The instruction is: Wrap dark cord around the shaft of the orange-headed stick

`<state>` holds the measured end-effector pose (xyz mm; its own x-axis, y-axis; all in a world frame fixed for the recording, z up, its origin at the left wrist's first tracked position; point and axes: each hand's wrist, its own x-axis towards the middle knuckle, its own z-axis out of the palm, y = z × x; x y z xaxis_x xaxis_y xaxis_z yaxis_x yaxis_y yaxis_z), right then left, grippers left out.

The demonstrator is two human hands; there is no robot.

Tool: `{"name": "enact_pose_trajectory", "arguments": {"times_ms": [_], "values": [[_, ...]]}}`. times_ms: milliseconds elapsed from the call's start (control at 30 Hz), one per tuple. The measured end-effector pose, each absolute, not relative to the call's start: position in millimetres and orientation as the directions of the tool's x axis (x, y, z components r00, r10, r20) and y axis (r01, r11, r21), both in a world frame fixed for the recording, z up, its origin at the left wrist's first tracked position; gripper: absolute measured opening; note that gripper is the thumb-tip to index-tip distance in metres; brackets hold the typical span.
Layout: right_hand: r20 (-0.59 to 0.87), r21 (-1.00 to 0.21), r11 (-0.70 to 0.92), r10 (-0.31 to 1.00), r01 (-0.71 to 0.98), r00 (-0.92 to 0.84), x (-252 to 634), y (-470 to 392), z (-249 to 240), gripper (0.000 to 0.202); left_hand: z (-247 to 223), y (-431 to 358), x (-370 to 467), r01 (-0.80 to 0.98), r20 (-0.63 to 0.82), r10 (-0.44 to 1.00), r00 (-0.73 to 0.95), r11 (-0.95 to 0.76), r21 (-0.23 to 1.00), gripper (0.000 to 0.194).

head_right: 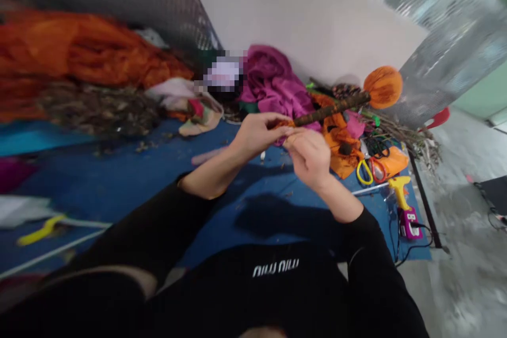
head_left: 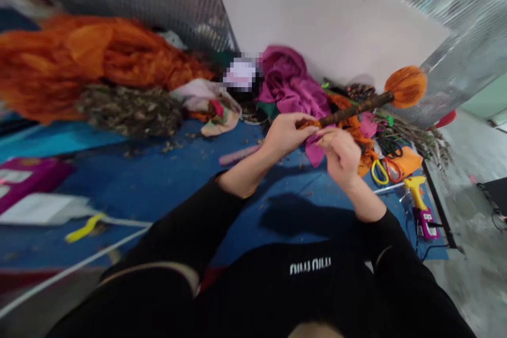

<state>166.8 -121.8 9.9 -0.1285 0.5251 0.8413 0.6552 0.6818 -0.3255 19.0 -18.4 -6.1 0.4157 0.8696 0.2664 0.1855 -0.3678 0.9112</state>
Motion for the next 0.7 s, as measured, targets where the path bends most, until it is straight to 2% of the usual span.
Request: {"name": "enact_pose_trajectory", "arguments": {"times_ms": [100,233,500,700], "values": [[0.809,-0.352,0.603,0.581,0.716,-0.092,180.8,-123.6,20.1,0.034,-3.1,-20.0,21.7,0.146,0.252,0.863,0.439,-0.346,0.927,0.038],[0.804,-0.359,0.537,0.593,0.763,-0.039,191.0,-128.0,29.3,0.031,-0.7,-24.1,23.3,0.149,0.226,0.868,0.441,-0.320,0.936,0.034],[0.755,-0.510,0.645,0.653,0.569,-0.063,192.6,-126.5,26.7,0.030,5.4,-32.5,20.3,0.216,0.218,0.872,0.439,-0.337,0.916,0.033],[0.684,-0.643,0.620,0.729,0.450,-0.026,197.2,-113.0,15.0,0.038,4.5,-36.1,20.7,0.297,0.196,0.870,0.451,-0.354,0.887,0.031]]}}
